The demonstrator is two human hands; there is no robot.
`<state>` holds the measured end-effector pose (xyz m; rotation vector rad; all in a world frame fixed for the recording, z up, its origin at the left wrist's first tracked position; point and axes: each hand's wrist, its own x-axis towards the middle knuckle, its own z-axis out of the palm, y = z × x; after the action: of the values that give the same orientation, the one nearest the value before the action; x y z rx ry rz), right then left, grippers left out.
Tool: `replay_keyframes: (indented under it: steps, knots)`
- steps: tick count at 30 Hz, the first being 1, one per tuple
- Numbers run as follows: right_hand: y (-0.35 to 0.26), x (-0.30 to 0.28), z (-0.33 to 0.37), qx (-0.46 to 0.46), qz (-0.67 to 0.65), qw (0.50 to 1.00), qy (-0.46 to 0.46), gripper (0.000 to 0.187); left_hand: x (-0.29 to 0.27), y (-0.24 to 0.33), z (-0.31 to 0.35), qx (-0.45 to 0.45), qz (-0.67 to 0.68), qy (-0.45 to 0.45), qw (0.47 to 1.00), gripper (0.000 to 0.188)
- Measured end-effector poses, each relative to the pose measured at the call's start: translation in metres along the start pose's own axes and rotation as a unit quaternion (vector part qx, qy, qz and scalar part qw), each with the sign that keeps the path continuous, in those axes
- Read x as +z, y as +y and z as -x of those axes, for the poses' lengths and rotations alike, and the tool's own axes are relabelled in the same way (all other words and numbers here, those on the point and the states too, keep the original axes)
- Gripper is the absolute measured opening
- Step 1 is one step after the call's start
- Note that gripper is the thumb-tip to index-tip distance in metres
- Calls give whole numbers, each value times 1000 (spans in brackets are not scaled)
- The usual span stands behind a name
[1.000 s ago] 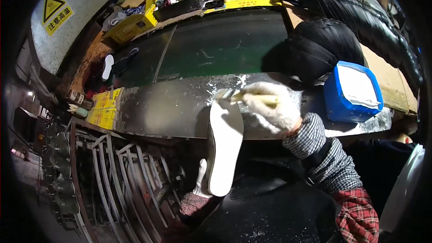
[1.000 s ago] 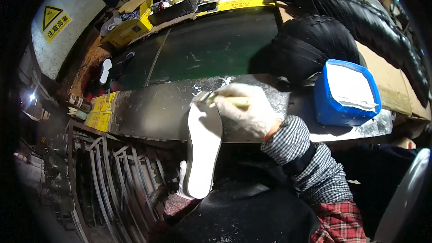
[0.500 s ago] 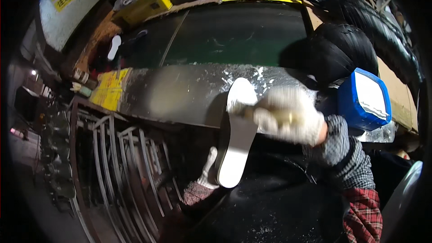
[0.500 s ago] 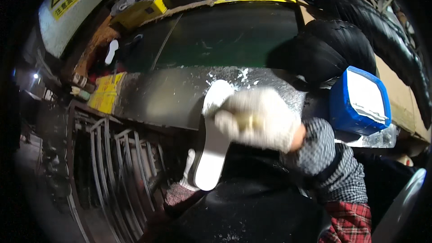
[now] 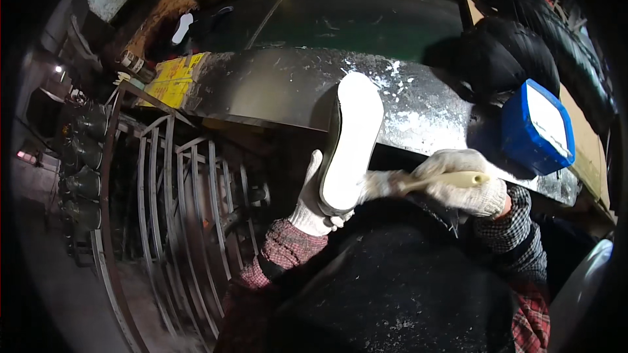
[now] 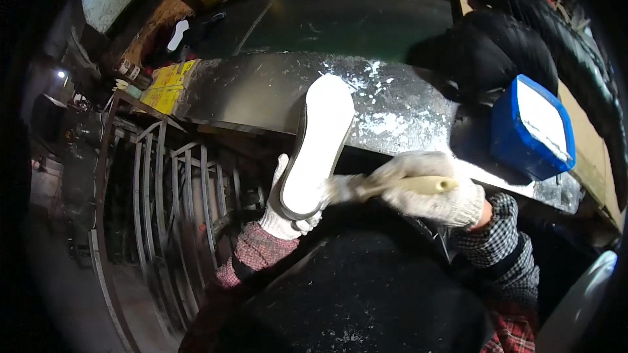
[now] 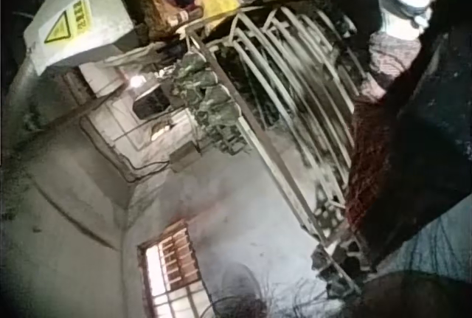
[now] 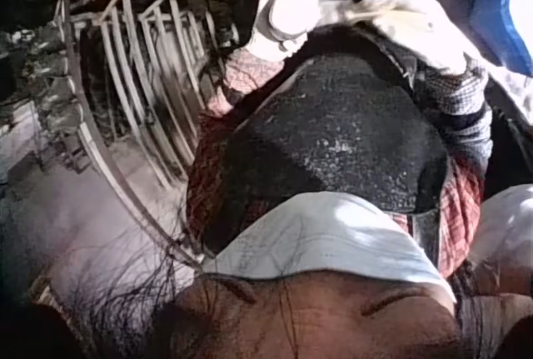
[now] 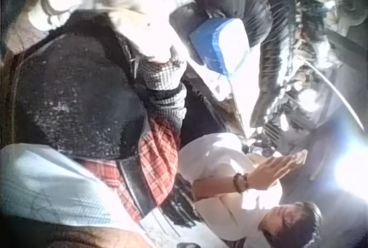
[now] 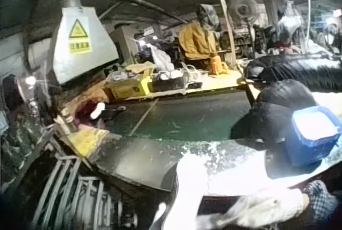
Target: Applying adhesive to shoe outsoles and upper components using a brush.
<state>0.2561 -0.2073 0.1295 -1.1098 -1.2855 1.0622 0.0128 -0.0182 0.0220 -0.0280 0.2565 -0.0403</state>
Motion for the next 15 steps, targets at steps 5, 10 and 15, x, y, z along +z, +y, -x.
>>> replay_keyframes:
  steps: [5, 10, 15]
  knots:
    - [-13, 25, -14, -25, 10, 999, -42, 25, 35, -16, 2, 73, -8, 49, 996, 82]
    - [57, -57, -29, -29, 281, 954, 99, 21, -36, 1, 8, 30, 33, -172, 984, 82]
    - [29, -51, -87, -153, 365, 908, 137, 31, -68, 16, 18, 51, 26, -116, 992, 83]
